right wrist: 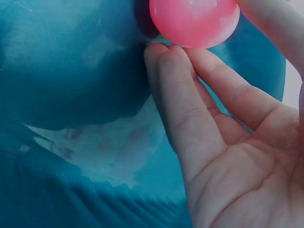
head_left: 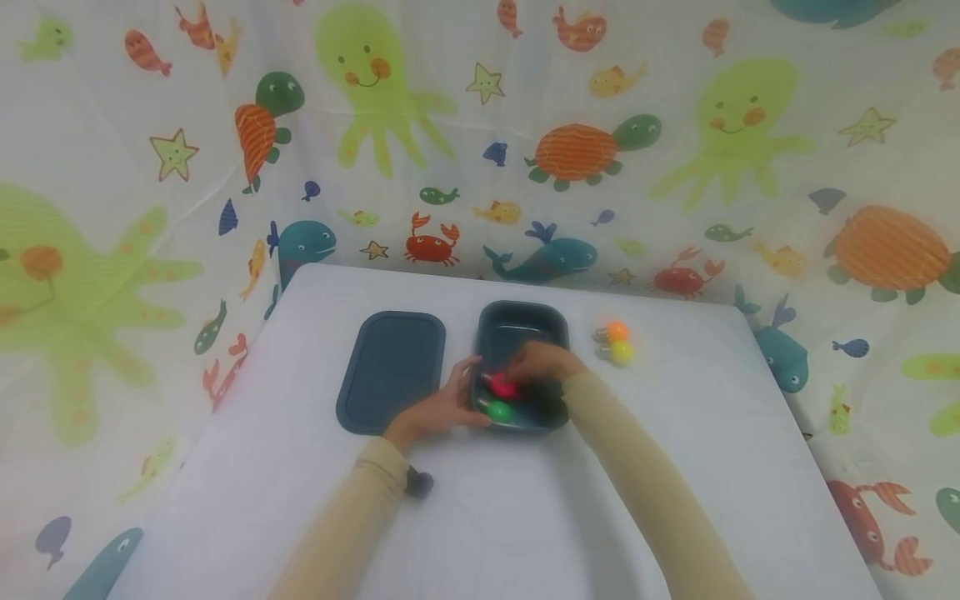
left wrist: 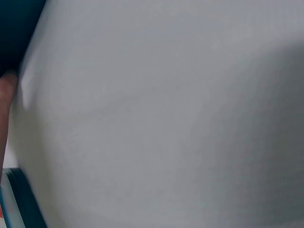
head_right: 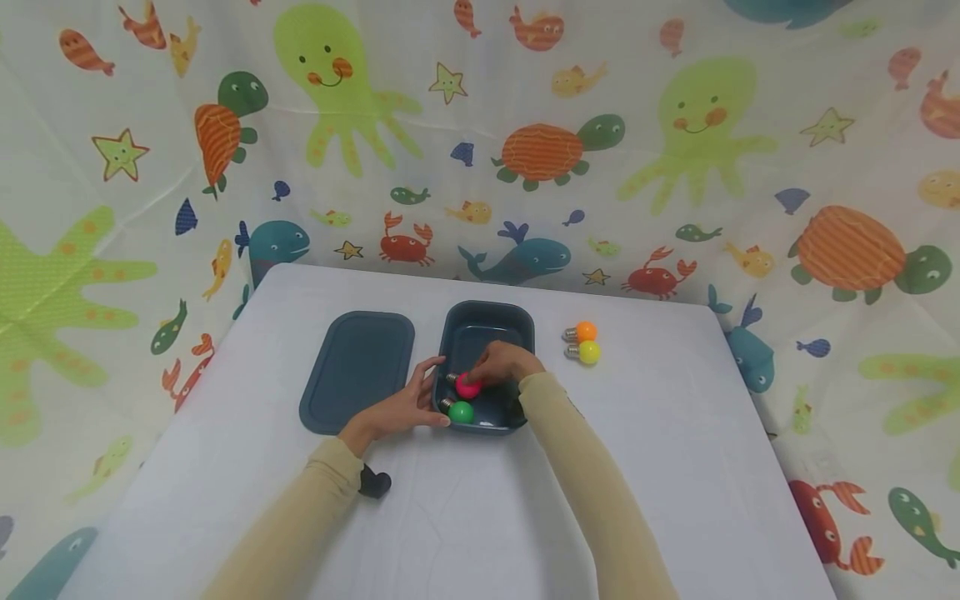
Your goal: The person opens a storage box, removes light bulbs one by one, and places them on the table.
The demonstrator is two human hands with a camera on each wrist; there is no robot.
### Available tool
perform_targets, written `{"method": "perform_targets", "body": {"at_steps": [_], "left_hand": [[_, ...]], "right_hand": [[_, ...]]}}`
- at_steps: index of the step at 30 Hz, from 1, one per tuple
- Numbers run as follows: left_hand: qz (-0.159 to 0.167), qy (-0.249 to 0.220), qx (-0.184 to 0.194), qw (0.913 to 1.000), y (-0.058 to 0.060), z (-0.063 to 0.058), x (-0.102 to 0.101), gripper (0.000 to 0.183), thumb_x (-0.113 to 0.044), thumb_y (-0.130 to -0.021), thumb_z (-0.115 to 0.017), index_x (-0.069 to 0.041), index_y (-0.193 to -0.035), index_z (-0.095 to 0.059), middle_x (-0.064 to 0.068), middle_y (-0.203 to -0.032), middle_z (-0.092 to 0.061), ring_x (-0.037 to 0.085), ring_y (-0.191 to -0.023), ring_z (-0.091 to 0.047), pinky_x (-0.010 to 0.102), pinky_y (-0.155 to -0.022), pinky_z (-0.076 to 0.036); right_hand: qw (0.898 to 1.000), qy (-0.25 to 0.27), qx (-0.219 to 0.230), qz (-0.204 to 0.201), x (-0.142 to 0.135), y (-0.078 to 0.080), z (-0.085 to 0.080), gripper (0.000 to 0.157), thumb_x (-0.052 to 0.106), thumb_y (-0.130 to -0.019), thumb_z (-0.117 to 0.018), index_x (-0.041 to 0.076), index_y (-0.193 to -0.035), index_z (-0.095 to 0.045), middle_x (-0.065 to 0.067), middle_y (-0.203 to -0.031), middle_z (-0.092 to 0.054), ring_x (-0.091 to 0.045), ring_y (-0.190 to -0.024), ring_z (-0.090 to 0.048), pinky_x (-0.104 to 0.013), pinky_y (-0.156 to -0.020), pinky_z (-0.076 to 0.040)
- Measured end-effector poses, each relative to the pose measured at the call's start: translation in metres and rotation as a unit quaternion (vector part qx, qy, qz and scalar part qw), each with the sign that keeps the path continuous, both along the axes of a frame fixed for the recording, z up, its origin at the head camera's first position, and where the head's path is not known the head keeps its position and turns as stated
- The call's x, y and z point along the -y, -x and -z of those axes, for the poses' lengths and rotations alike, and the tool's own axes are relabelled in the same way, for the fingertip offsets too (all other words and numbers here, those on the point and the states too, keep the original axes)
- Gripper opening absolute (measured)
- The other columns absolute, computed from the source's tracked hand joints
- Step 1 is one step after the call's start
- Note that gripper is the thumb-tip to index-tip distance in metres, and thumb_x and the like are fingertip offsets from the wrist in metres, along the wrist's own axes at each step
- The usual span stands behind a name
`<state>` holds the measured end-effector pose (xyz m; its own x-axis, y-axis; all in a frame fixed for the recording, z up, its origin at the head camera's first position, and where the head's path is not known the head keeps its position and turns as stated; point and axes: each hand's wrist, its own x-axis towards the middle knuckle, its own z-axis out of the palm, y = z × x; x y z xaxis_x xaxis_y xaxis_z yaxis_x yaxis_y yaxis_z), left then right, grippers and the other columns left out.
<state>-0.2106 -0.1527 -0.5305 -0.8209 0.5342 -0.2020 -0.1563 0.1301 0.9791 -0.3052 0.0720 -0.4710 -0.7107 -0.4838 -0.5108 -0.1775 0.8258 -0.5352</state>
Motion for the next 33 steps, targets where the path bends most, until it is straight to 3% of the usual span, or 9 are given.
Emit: {"method": "perform_targets", "body": {"at_steps": [4,9,14,19,26,33], "left_hand": [[-0.002,0.001,-0.001,1.0,0.0,-0.001,-0.002,0.104,-0.012,-0.083,-0.078,-0.033,-0.152,-0.004,0.008,-0.161,-0.014,0.028,-0.139,-0.035,0.046,-0.11,-0.035],[-0.005,0.013,0.0,0.9999,0.0,-0.003,-0.004,0.104,-0.018,-0.082,-0.08,-0.035,-0.152,-0.005,0.009,-0.162,-0.01,0.03,-0.141,-0.032,0.048,-0.111,-0.033],[-0.007,0.001,0.005,1.0,0.001,-0.003,-0.006,0.105,-0.017,-0.082,-0.08,-0.036,-0.152,-0.004,0.007,-0.161,-0.016,0.027,-0.139,-0.035,0.046,-0.111,-0.034],[-0.009,-0.01,0.007,0.9999,0.001,-0.004,-0.008,0.104,-0.013,-0.082,-0.079,-0.035,-0.151,-0.004,0.006,-0.159,-0.021,0.025,-0.137,-0.039,0.044,-0.111,-0.034],[-0.012,0.004,0.006,0.9999,0.002,-0.004,-0.009,0.102,-0.014,-0.083,-0.079,-0.038,-0.15,-0.005,0.007,-0.159,-0.02,0.026,-0.139,-0.037,0.046,-0.111,-0.032],[-0.013,0.017,0.007,0.9998,0.002,-0.004,-0.009,0.103,-0.014,-0.083,-0.079,-0.038,-0.15,-0.005,0.009,-0.162,-0.013,0.029,-0.142,-0.032,0.047,-0.111,-0.032]], "right_hand": [[1.0,-0.007,0.006,-0.006,-0.001,-0.003,-0.003,0.031,0.043,-0.084,-0.073,0.014,-0.072,-0.07,0.001,-0.069,-0.064,-0.016,-0.067,-0.057,-0.031,-0.065,-0.048],[0.999,-0.013,0.029,0.003,-0.002,-0.002,-0.005,0.029,0.044,-0.081,-0.075,0.015,-0.079,-0.074,-0.002,-0.076,-0.069,-0.02,-0.074,-0.062,-0.035,-0.071,-0.051],[1.0,-0.003,0.006,-0.001,-0.007,0.004,-0.002,0.027,0.043,-0.081,-0.076,0.017,-0.088,-0.075,-0.001,-0.083,-0.07,-0.02,-0.081,-0.063,-0.036,-0.078,-0.051],[0.998,0.045,-0.033,0.027,-0.014,0.009,-0.003,0.036,0.044,-0.08,-0.078,0.017,-0.103,-0.073,0.003,-0.093,-0.07,-0.018,-0.09,-0.063,-0.04,-0.088,-0.051],[0.986,0.141,-0.052,0.071,-0.024,0.012,-0.008,0.048,0.045,-0.077,-0.081,0.023,-0.117,-0.067,0.007,-0.107,-0.068,-0.018,-0.104,-0.06,-0.047,-0.095,-0.048],[0.973,0.179,-0.084,0.12,-0.033,0.014,-0.009,0.059,0.052,-0.077,-0.078,0.025,-0.126,-0.063,0.006,-0.12,-0.063,-0.019,-0.116,-0.053,-0.05,-0.1,-0.044]]}}
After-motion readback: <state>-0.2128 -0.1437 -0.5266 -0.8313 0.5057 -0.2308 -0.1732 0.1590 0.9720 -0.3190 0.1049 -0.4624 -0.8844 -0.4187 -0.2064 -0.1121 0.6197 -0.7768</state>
